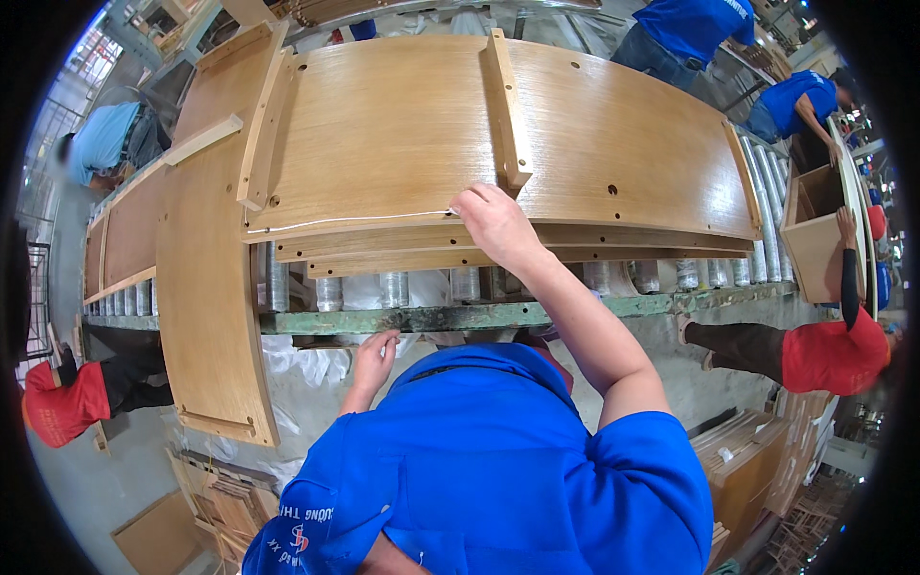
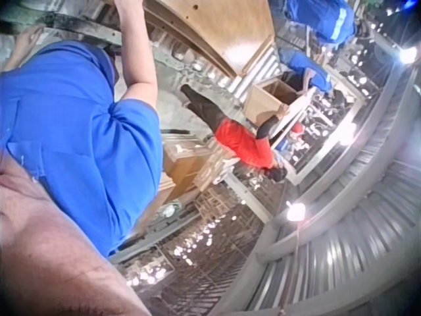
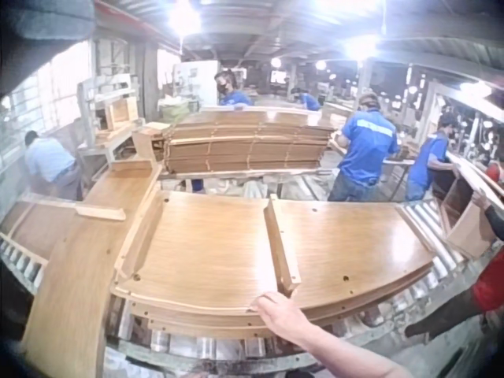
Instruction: The person wipes the surface of wooden furniture pieces with a white cloth in a workshop. They remove protective paper from a tabletop, wipe the surface, and then wipe the edges and underside of other wooden panels on a conveyor.
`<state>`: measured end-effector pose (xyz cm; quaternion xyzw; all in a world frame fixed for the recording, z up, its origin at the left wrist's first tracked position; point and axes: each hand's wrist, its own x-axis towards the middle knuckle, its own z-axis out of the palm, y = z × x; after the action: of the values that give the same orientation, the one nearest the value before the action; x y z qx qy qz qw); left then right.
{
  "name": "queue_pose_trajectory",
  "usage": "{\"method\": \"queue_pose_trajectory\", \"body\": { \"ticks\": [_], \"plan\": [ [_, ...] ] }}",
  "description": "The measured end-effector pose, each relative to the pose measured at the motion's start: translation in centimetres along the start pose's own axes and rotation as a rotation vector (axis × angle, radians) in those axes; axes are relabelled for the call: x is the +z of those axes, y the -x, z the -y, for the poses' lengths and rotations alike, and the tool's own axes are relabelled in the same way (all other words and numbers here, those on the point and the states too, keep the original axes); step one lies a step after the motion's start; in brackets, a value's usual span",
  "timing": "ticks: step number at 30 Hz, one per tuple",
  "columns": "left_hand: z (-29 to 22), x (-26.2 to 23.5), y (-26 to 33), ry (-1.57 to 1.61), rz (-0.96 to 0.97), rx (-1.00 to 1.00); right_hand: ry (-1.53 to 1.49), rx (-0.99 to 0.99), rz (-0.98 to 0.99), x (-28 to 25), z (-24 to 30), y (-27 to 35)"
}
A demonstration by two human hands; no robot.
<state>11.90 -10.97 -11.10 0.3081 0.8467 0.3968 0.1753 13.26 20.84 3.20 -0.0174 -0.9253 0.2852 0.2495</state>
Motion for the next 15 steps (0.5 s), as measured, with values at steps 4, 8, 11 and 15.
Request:
{"method": "queue_pose_trajectory", "body": {
  "ticks": [4, 8, 11, 15],
  "plan": [
    [0.0, 0.5, 0.7, -0.005, 0.013, -0.012, -0.009, 0.028, 0.04, 0.1, -0.7, 0.2],
    [-0.1, 0.7, 1.4, 0.018, 0.045, -0.039, -0.059, 0.068, 0.077, -0.1, -0.7, 0.2],
    [0.0, 0.8, 1.3, 0.014, 0.047, -0.047, -0.106, 0.111, 0.078, -0.2, -0.5, 0.2],
    [0.0, 0.8, 1.0, 0.004, 0.04, -0.067, -0.14, 0.154, 0.133, -0.4, -0.1, 0.0]
  ]
}}
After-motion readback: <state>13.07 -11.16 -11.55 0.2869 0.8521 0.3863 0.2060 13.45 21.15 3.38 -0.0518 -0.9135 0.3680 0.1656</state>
